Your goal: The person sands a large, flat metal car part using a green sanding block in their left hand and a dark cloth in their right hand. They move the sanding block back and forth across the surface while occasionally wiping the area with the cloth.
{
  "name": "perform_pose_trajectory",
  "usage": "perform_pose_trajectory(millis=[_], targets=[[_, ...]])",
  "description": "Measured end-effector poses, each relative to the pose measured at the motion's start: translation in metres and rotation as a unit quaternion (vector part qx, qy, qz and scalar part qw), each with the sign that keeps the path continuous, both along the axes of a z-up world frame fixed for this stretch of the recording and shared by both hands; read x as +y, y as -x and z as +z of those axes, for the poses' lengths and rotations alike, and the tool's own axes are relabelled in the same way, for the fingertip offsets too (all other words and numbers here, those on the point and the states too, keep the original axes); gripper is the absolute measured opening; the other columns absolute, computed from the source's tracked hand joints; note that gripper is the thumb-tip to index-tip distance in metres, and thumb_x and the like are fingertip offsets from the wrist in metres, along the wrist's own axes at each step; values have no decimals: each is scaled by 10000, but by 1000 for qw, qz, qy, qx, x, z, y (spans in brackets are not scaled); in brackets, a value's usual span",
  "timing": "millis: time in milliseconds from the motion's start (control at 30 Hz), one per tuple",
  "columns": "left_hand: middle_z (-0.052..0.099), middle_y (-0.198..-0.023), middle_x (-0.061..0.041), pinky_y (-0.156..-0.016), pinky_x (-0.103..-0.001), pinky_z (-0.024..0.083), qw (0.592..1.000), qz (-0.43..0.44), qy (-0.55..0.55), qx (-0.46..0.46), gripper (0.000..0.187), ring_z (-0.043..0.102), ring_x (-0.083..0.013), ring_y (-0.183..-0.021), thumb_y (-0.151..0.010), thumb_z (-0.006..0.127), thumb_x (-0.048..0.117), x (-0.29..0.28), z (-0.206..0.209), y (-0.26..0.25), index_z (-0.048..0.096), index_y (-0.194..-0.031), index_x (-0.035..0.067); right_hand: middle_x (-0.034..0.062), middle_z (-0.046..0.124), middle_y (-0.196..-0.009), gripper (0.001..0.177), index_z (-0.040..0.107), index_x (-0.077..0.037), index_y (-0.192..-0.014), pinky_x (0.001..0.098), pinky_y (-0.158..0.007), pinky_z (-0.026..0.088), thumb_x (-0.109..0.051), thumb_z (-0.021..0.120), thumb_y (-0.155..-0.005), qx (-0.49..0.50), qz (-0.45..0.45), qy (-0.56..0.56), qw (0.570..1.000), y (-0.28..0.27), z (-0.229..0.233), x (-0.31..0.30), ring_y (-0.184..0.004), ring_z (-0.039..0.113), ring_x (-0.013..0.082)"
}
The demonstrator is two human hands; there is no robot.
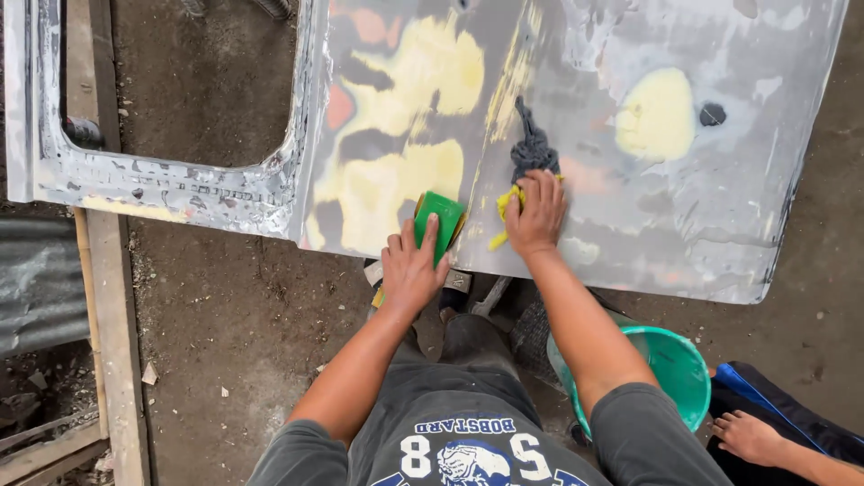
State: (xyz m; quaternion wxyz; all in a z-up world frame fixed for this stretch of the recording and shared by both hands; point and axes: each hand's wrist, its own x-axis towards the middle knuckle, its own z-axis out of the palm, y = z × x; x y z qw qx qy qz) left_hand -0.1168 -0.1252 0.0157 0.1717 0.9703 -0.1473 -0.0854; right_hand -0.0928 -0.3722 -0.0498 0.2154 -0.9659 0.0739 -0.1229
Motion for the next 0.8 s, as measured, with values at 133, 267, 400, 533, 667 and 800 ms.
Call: perform_pose_trajectory(millis=[133,267,400,533,667,800], targets=[[446,-1439,-251,-869,-563,469,1000,18,2,5,830,515,-437,-1106,-850,714,396,-27,-9,-37,359,-1572,191,97,531,-1444,387,591,-123,-1308,541,-1181,313,-202,625,-931,-6,18,8,1000,10,-2,5,-1424,426,381],[435,-1432,-243,-855,-563,465,998,64,-3,-25,815,513,-442,-1109,-852,717,419,-68,-18,-116,370,-1554,194,189,317,-1650,677,436,-85,-1578,571,-1169,263,-239,583,-935,18,3,25,1000,9,0,6,-1438,355,426],[433,-1441,-229,-868,-542,472,994,82,17,-72,817,526,-422,-1097,-848,710,403,-80,-25,-136,362,-1549,172,185,244,-1702,711,396,-85,-1608,569,-1193,236,-309,570,-955,48,9,56,997,6,-1,5,-1474,326,428],[424,-1446,-237,-877,-557,464,999,51,15,2,822,519,-412,-1079,-873,712,396,-42,-2,-58,352,-1581,186,161,276,-1688,661,424,-93,-1590,560,-1184,236,-393,578,-1022,47,12,58,997,6,2,8,-1456,334,405],[394,-1437,-288,-847,-549,459,998,18,-3,52,835,516,-430,-1072,-862,707,400,-32,-8,-31,348,-1576,159,155,312,-1669,659,443,-94,-1580,555,-1175,247,-417,571,-1020,48,1,58,997,4,6,8,-1447,346,392],[421,-1461,-248,-888,-560,463,999,44,-4,-23,823,518,-431,-1135,-873,696,437,-62,-21,-98,354,-1575,177,167,323,-1655,662,442,-89,-1571,559,-1164,246,-414,584,-1012,38,10,65,997,6,3,9,-1435,348,397]])
